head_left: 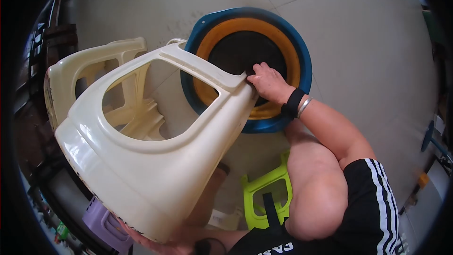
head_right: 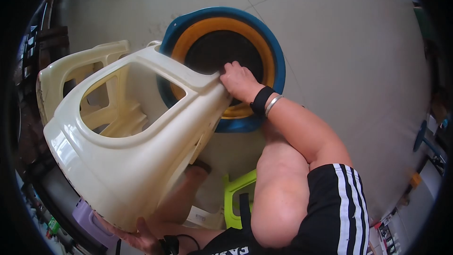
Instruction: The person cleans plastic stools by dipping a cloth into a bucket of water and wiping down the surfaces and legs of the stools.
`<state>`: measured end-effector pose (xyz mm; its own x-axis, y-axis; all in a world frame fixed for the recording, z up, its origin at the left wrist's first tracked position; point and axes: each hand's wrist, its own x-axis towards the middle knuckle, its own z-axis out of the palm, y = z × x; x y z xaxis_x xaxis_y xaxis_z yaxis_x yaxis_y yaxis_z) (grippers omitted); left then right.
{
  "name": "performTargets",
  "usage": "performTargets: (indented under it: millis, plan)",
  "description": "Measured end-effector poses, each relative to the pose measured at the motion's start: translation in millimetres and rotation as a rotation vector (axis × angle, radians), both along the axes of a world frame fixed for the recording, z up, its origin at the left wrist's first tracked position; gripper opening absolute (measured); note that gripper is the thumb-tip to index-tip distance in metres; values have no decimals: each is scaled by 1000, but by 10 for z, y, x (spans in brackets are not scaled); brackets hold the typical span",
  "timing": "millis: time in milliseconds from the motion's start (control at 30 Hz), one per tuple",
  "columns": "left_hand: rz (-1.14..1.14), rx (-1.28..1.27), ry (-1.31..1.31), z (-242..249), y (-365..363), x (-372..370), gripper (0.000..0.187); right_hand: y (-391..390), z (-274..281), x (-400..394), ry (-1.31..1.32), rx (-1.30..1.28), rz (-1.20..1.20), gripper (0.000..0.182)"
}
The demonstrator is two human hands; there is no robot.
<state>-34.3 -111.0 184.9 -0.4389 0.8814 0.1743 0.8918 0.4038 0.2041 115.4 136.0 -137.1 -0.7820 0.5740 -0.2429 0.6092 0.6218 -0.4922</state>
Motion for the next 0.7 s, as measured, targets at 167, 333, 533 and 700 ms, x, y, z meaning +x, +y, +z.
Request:
performTargets:
  millis: [167,333,533,700]
  plan:
    - [32,6,4,-17,6,9,80,-34,-61,78,168,-126,-377,23]
    - [50,9,10,-58,-85,23,84,-121,-147,114,207,-289,-122,34]
    - [12,-12,92,-50,-18,18,79,60,18,28,-47,-164,-24,35]
    - [245,152,-80,-189,-413,-85,88,45,-6,-25,-55,-276,-156,31]
